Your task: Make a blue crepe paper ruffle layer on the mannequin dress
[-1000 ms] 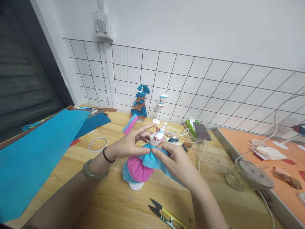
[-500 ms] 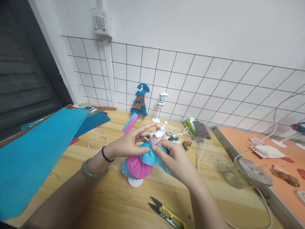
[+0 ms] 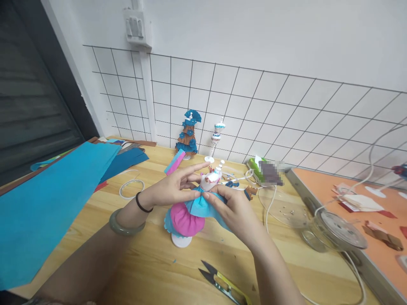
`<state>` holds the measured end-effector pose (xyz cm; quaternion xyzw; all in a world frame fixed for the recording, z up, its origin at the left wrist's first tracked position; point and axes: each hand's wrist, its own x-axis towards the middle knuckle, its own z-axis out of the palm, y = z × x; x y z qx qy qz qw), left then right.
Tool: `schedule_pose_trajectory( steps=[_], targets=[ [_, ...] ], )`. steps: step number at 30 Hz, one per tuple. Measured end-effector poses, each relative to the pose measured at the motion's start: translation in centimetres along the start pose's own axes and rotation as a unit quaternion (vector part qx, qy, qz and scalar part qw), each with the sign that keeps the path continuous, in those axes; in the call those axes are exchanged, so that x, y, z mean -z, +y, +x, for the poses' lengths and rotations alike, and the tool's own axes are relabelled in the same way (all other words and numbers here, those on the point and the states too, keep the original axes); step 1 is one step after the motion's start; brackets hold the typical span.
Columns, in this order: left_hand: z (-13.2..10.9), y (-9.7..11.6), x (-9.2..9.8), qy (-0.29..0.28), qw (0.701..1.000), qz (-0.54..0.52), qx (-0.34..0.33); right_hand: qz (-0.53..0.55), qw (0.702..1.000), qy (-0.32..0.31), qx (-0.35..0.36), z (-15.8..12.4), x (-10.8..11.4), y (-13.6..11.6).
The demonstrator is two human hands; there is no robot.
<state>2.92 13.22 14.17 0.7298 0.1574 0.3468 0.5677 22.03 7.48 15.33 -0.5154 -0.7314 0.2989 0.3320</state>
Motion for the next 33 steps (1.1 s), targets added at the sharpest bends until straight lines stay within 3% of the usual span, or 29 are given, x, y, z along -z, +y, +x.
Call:
schedule_pose_trajectory(
  steps=[13, 26, 33],
  targets=[
    [0.3, -0.1, -0.2, 0.023, 1.000, 0.013, 0.007, -0.007, 0.999, 0.017, 0.029, 0.1, 0.0, 0.3],
    [0.2, 0.2, -0.4, 0.036, 0.998, 0.059, 0.007, -0.034, 0.999, 0.037, 0.008, -0.2, -0.2, -0.6],
    [0.1, 0.3, -0.3, 0.047, 0.997, 0.061, 0.018, -0.112, 0.990, 0.082, 0.022, -0.1, -0.2, -0.4]
  ],
)
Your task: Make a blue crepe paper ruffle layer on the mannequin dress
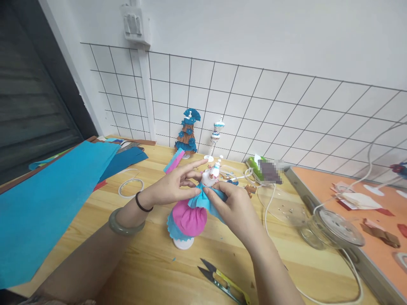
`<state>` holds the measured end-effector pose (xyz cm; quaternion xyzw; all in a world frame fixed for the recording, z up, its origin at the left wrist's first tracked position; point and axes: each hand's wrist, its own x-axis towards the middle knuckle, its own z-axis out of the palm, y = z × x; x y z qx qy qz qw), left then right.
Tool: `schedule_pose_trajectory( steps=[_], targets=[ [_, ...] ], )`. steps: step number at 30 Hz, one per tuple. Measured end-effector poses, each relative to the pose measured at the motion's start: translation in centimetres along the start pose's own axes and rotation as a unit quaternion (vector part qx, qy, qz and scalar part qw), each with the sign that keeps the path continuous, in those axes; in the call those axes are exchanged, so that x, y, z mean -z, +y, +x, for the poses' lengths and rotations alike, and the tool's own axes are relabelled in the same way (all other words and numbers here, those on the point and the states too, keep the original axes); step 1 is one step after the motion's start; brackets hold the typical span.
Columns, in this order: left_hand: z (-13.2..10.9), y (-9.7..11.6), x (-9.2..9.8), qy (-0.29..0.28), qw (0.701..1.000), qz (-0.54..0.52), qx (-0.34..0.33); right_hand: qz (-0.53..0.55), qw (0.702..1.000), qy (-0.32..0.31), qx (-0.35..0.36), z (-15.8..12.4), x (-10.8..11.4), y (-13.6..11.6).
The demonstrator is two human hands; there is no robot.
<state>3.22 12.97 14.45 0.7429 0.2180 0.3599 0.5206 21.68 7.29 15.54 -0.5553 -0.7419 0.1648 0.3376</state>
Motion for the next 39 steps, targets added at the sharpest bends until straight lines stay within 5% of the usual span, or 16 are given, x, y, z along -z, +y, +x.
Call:
schedule_pose_trajectory(
  steps=[16, 21, 25, 39],
  targets=[
    [0.2, -0.5, -0.2, 0.075, 0.997, -0.024, -0.007, 0.107, 0.992, -0.059, -0.020, 0.1, 0.3, 0.5],
    [0.3, -0.7, -0.1, 0.120, 0.991, 0.044, -0.025, -0.016, 0.991, 0.074, 0.114, -0.3, 0.9, 0.4],
    [0.5, -0.8, 0.1, 0.150, 0.988, 0.008, -0.019, -0.085, 0.964, 0.072, 0.242, -0.7, 1.0, -0.1],
    [0.6, 0.1, -0.1, 0.193, 0.979, -0.064, 0.017, -0.221, 0.880, 0.169, 0.384, -0.4, -0.7, 0.0]
  ],
)
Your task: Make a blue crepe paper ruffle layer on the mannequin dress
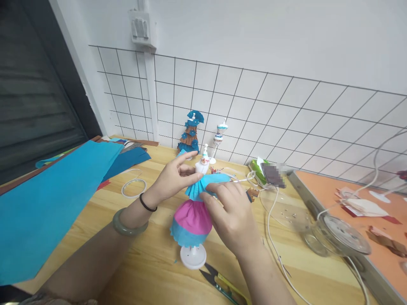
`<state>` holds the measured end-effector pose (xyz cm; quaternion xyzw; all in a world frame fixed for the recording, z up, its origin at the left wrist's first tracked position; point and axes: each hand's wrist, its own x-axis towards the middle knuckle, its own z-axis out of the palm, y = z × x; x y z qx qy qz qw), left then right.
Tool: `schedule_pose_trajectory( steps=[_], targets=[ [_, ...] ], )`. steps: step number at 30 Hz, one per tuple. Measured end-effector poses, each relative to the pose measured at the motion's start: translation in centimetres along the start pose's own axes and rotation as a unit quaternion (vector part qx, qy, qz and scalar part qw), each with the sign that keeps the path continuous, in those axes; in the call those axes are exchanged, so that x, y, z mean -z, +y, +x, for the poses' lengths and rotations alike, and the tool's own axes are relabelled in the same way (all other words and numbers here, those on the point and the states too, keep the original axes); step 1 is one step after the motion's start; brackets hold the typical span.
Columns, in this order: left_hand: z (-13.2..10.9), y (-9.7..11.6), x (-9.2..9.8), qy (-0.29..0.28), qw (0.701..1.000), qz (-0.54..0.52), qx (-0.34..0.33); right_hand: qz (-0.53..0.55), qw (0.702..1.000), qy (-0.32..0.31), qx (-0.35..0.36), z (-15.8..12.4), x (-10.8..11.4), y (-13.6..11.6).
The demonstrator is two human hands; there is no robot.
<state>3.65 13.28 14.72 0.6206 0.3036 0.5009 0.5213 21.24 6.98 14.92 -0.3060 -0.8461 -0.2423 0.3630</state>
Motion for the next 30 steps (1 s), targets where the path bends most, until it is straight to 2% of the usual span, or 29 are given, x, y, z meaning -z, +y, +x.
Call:
schedule_pose_trajectory(
  steps=[11, 18, 23, 27, 30],
  targets=[
    [0.0, 0.7, 0.3, 0.027, 0.999, -0.022, 0.013, 0.035, 0.998, 0.000, 0.058, 0.1, -0.4, -0.9],
    [0.1, 0.8, 0.6, 0.029, 0.999, 0.000, 0.014, 0.057, 0.996, -0.037, 0.064, 0.1, -0.6, -0.7],
    [0.2, 0.6, 0.7, 0.031, 0.999, 0.007, 0.005, 0.096, 0.994, -0.030, 0.032, 0.2, -0.9, -0.6],
    [0.5, 0.0, 1.0, 0.028, 1.000, 0.005, 0.001, 0.180, 0.983, -0.020, 0.003, 0.3, -0.9, -0.4],
    [0.6, -0.6, 1.2, 0.003, 1.000, -0.013, -0.011, 0.247, 0.968, 0.001, -0.041, 0.2, -0.5, -0.1]
  ],
)
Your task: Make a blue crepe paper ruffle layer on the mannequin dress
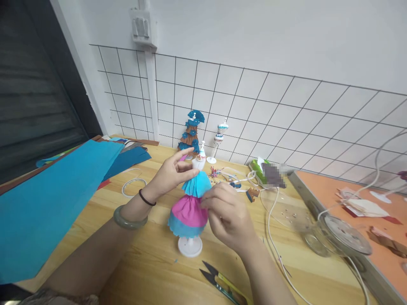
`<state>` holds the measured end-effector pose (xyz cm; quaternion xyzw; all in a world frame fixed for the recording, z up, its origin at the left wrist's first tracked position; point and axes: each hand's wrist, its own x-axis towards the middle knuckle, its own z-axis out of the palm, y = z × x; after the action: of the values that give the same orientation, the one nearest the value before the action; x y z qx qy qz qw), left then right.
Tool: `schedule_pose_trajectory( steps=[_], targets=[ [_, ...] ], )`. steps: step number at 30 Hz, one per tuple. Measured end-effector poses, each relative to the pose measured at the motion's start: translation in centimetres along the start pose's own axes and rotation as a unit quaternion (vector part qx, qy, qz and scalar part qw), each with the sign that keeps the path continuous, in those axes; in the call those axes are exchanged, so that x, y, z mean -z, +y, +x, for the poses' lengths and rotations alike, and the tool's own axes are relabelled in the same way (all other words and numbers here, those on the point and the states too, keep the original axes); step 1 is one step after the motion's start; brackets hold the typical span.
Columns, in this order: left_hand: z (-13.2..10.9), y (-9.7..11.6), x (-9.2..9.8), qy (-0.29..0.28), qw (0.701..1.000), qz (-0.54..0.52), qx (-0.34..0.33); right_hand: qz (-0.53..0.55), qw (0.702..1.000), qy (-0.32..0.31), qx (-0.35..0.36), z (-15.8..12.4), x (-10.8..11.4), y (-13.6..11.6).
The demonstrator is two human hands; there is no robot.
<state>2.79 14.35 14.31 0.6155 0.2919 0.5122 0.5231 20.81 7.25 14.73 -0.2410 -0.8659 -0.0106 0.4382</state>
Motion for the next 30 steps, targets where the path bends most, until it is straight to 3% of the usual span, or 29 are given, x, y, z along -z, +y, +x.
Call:
schedule_pose_trajectory(
  steps=[5, 8, 11, 14, 21, 30],
  targets=[
    [-0.3, 0.0, 0.0, -0.072, 0.997, 0.033, 0.004, 0.031, 0.983, 0.086, -0.160, -0.4, 0.6, 0.5],
    [-0.5, -0.2, 0.0, -0.116, 0.992, 0.050, 0.009, 0.028, 0.960, 0.044, -0.274, -0.6, 0.8, 1.0],
    [-0.5, -0.7, 0.2, -0.152, 0.987, 0.053, -0.004, 0.021, 0.943, -0.028, -0.332, -0.5, 1.0, 1.3],
    [-0.5, -1.0, 0.3, -0.161, 0.985, 0.063, -0.005, 0.016, 0.937, -0.050, -0.345, -0.4, 1.0, 1.3],
    [-0.7, -0.8, 0.2, -0.152, 0.988, 0.032, 0.024, 0.021, 0.936, -0.034, -0.350, -0.4, 0.9, 1.2],
    [-1.0, -0.2, 0.1, -0.178, 0.982, 0.062, -0.024, 0.025, 0.934, -0.023, -0.357, -0.3, 0.7, 1.0]
  ],
)
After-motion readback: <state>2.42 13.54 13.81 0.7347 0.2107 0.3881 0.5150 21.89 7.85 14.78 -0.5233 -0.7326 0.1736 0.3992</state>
